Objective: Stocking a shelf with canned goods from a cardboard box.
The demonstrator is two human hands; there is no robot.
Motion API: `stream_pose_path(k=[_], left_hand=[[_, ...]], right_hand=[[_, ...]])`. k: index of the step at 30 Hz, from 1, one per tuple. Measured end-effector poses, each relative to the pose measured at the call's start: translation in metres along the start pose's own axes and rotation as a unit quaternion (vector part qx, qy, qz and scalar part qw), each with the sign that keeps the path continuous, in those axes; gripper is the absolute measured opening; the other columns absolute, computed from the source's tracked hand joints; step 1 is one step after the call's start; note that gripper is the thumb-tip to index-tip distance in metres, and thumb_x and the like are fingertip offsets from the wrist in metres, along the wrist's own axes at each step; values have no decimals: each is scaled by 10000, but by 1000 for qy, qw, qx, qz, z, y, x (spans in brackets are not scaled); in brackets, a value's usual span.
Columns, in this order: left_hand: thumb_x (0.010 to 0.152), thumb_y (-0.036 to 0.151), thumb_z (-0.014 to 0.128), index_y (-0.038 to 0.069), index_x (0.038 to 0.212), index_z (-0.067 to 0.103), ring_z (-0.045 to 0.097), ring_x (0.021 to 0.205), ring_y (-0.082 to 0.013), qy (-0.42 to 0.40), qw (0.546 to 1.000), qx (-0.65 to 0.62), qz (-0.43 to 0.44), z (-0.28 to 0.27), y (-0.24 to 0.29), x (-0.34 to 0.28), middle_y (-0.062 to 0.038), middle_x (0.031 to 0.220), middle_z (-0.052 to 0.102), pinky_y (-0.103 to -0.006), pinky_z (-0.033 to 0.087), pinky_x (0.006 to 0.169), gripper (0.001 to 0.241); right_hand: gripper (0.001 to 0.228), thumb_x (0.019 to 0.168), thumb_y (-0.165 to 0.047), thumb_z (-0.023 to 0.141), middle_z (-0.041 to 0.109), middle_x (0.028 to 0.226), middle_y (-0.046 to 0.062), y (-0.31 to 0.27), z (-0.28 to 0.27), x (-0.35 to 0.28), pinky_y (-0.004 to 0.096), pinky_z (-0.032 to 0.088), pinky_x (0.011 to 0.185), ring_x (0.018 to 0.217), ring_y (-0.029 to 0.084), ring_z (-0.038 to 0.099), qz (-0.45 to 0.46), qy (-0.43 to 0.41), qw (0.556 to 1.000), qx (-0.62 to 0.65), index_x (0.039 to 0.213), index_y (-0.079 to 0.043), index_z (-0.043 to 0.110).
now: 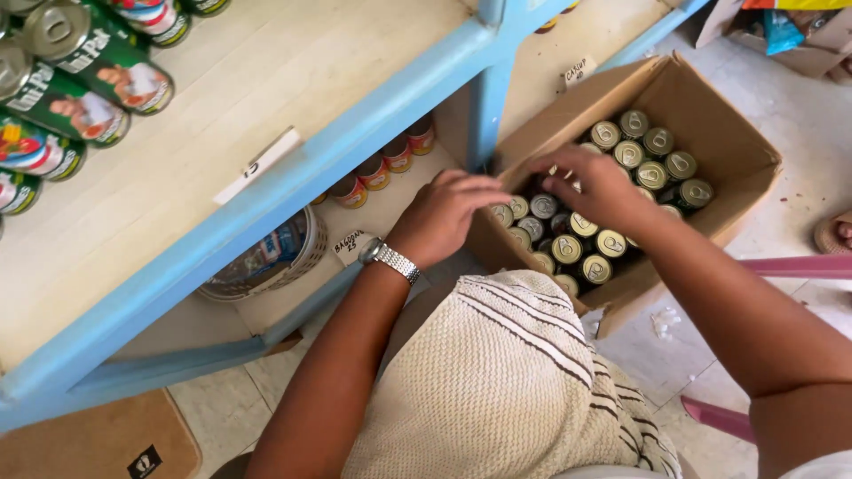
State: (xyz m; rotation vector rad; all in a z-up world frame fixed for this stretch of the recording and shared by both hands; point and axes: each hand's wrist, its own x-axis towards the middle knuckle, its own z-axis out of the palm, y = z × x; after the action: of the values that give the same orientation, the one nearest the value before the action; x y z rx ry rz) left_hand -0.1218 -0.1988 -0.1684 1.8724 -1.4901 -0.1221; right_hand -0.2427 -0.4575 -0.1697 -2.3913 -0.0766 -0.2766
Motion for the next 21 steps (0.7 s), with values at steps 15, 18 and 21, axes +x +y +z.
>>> stream_pose_path(k=[15,18,21], left_hand=[[731,-117,548,187,1042,718,503,1193,-326,-54,997,26,-45,28,-7,-8,9,1279,631,-411,452,1038,467],[751,-92,550,180,992,710,521,1184,-303,-54,997,36,-34,33,-10,-7,22,1213,639,-408,458,1047,397],[763,-74,552,184,958,718,522,1169,-304,-56,997,37,-47,37,-10,-4,14,1193,637,-410,456,1029,363]], right_hand=[[825,908,-323,705,687,1193,292,62,104,-31,471,556,902,1051,420,701,219,-229,948,29,1566,-192,225],[971,794,-288,779,689,1134,290,34,94,-27,498,565,846,968,443,715,227,-264,937,-18,1538,-223,158],[968,832,-313,749,729,935,329,-3,82,-21,542,561,787,893,463,730,270,-254,928,-48,1572,-215,134]])
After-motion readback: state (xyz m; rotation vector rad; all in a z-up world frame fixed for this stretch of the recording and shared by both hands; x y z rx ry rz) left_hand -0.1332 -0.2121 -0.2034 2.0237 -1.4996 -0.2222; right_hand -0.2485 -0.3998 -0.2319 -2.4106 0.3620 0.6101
